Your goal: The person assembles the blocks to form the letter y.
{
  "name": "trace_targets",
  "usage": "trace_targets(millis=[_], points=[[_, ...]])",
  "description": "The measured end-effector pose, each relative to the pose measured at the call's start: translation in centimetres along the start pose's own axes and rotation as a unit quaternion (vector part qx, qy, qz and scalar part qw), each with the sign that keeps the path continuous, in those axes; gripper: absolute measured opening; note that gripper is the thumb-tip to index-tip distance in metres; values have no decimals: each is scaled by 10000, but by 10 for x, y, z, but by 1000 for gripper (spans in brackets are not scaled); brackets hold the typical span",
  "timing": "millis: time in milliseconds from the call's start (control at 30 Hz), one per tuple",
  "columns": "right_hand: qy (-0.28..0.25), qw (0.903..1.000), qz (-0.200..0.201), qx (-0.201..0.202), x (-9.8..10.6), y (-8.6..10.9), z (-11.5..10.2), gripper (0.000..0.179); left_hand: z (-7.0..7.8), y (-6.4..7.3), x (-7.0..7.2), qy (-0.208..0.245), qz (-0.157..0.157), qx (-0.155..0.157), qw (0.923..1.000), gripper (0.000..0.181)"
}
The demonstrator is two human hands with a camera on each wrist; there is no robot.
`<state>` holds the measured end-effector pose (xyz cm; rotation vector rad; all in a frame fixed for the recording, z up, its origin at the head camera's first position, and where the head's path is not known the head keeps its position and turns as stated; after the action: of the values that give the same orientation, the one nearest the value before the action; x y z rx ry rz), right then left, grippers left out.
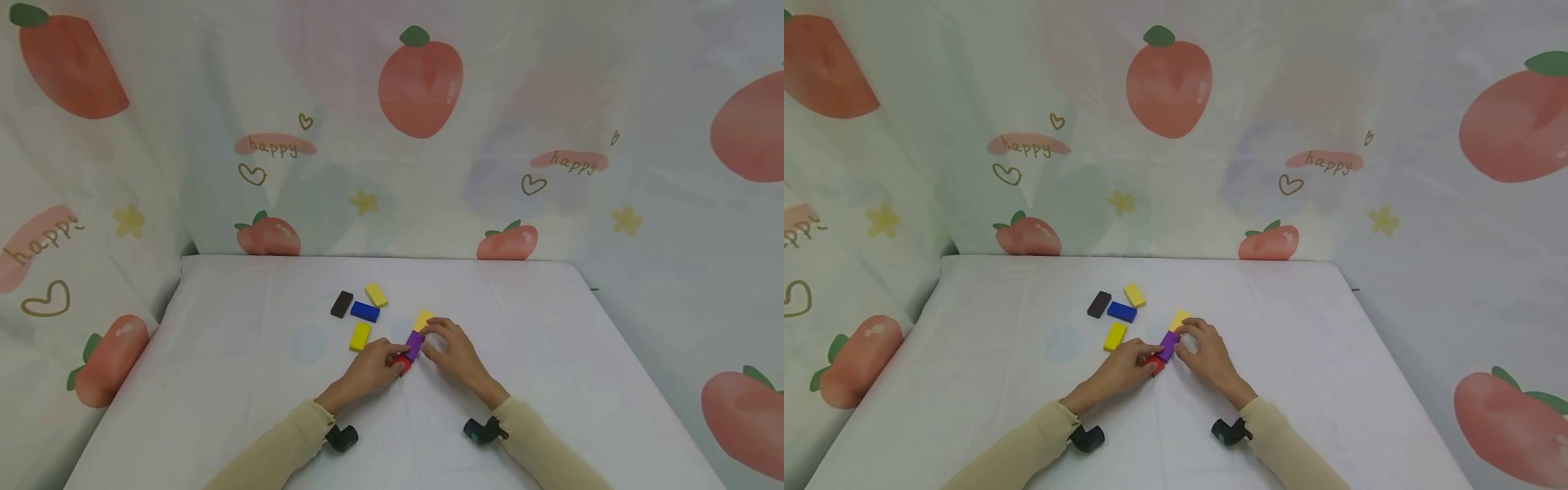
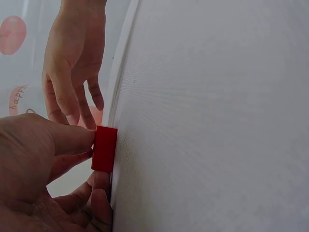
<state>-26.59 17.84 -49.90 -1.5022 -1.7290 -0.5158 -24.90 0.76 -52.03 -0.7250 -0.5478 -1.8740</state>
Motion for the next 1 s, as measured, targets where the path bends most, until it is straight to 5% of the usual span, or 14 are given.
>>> trace_targets(millis=[267, 567, 1000], points=[[40, 9996, -32, 271, -6, 5, -4, 24, 0, 1, -1, 8, -4, 31, 10000, 38], [196, 9985, -502, -115, -11, 7, -7, 30, 2, 2, -1, -21, 54, -12, 10000, 38], [1029, 9934, -478, -161, -20, 5, -11, 37, 2, 0, 0, -23, 67, -1, 10000, 37]])
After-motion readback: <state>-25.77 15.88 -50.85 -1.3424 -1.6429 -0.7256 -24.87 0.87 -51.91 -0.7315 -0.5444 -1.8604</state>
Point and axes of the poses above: each hand's wrist, its own y-axis away from the middle knuckle, its own x-axis out of the back of the hand, z = x × y, the point moved 6 cm from there along -y, towards the middle knuckle
